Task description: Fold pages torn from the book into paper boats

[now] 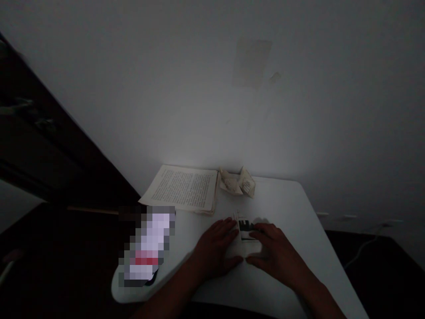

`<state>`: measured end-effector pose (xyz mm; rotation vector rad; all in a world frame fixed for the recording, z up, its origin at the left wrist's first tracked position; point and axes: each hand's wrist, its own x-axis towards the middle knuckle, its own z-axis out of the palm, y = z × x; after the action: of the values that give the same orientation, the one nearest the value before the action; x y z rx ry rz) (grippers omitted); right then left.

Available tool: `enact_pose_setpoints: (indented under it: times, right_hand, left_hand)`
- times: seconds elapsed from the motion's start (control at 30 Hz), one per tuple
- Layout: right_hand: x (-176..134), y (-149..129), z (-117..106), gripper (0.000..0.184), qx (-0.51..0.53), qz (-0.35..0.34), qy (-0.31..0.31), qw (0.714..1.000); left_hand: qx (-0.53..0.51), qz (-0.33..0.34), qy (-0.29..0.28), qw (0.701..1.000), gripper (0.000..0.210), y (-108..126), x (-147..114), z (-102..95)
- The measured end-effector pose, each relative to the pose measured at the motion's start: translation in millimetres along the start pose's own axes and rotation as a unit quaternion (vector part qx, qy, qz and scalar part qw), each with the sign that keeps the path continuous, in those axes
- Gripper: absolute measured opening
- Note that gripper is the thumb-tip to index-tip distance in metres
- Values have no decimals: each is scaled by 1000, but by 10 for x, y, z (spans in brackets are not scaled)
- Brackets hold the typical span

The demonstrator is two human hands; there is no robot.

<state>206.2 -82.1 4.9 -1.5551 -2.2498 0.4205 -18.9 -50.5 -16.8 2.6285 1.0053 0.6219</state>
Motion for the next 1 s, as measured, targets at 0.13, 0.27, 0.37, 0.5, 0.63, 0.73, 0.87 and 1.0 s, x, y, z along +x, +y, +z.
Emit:
enact_pose_setpoints:
  times: [0.13,0.27,0.37,0.5,0.63,0.73,0.87,1.0]
  right_hand:
    - [40,-57,-3,47,14,-43,-3,999]
    - [95,-112,60,45,-13,-55,-9,998]
    - [151,-150,141,50,-44,-51,-8,998]
    - [224,-172,246,55,-85,-57,-13,995]
    - [255,-155,330,55,-116,-56,-4,992]
    - [249,-132,387,54,-138,-52,0,989]
    - [237,-118,438,54,-166,-50,6,985]
    - [240,-125,447,54,-178,-52,-1,983]
  left_hand:
    - [13,14,-6,1000,58,-16,-7,22]
    - [7,10,0,1000,53,-4,-5,11]
    - [-7,3,-1,1000,53,16,7,-19]
    - [-15,-6,-8,1000,52,41,24,-56]
    - [-11,-20,-22,999,50,59,34,-86]
    - [-3,-26,-31,999,52,63,36,-97]
    - [15,-27,-36,999,62,67,55,-85]
    - [47,-40,-49,997,61,107,116,-70]
